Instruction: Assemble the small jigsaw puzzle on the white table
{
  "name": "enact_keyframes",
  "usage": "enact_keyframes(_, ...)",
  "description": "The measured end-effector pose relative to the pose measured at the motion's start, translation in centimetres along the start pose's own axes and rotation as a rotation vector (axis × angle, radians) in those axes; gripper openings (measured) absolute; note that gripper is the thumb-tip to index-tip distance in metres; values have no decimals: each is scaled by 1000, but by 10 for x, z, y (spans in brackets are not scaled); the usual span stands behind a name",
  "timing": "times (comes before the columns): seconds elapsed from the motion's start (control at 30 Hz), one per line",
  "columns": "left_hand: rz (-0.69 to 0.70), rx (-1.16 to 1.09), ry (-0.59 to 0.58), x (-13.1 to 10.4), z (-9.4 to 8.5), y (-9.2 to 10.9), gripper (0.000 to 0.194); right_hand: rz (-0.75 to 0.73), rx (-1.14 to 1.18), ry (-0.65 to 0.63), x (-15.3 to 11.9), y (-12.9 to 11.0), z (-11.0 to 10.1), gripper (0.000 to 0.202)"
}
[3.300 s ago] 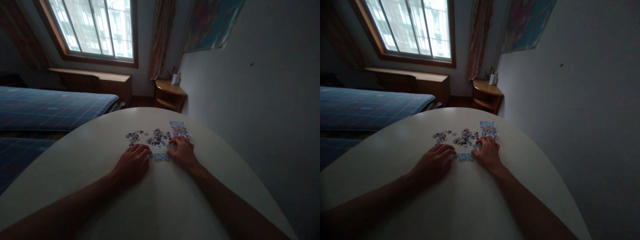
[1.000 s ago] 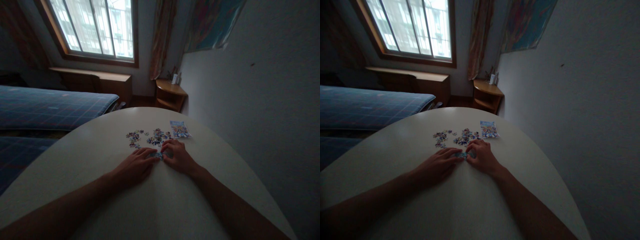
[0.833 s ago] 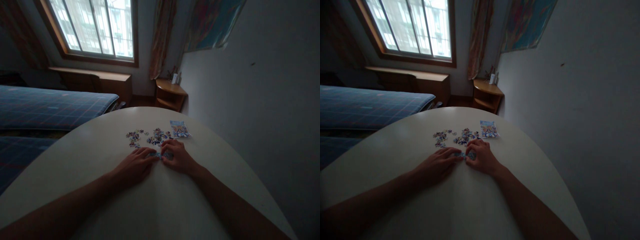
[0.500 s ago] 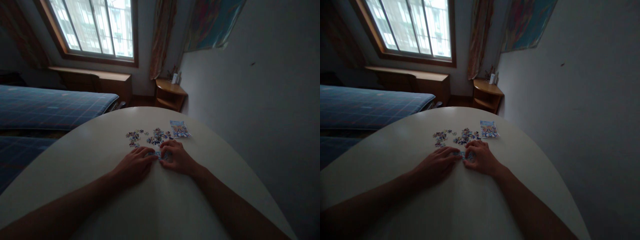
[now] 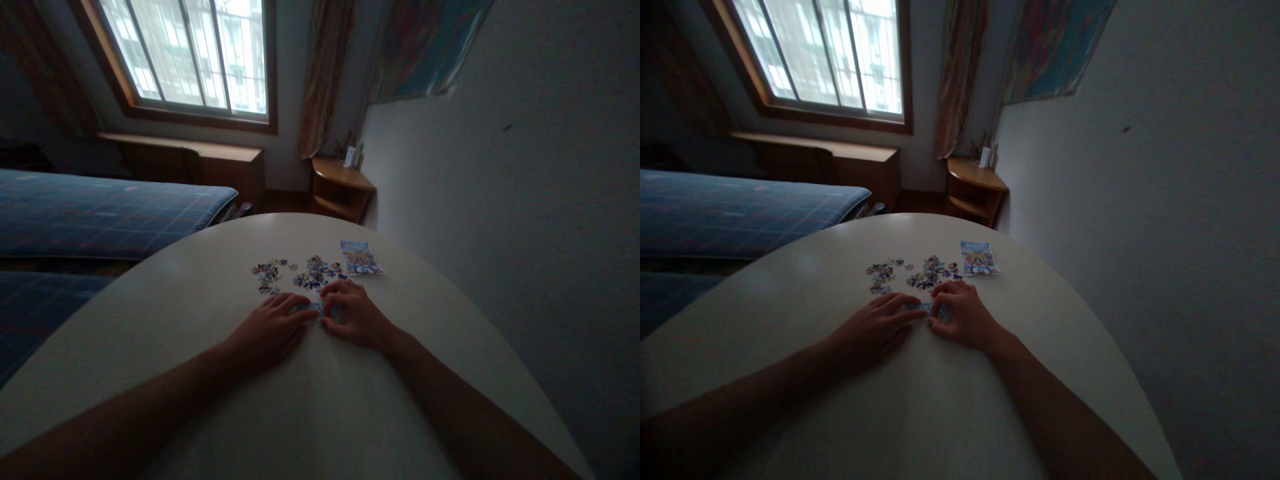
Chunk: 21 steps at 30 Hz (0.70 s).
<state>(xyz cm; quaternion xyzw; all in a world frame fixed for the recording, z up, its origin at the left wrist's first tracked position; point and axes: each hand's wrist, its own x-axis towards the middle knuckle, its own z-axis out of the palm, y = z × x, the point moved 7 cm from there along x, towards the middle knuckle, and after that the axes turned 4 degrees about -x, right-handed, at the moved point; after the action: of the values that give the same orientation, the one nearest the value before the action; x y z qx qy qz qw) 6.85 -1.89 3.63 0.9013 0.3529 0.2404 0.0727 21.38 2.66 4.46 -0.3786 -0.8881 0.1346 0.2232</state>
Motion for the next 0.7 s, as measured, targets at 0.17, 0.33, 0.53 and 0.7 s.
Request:
enact_keyframes(0.17, 16, 6, 13, -1, 0, 0, 33, -11, 2, 21, 0, -1, -2, 12)
enact_keyframes(0.33, -4, 35, 21, -1, -1, -1, 29, -30, -8, -21, -5, -3, -2, 21)
enact_keyframes(0.53, -33, 34, 6, -1, -2, -1, 31, -4, 3, -97, -11, -4, -5, 24)
enact_keyframes(0.7, 12, 11, -3, -1, 1, -1, 33, 0, 12, -114, -13, -5, -6, 19)
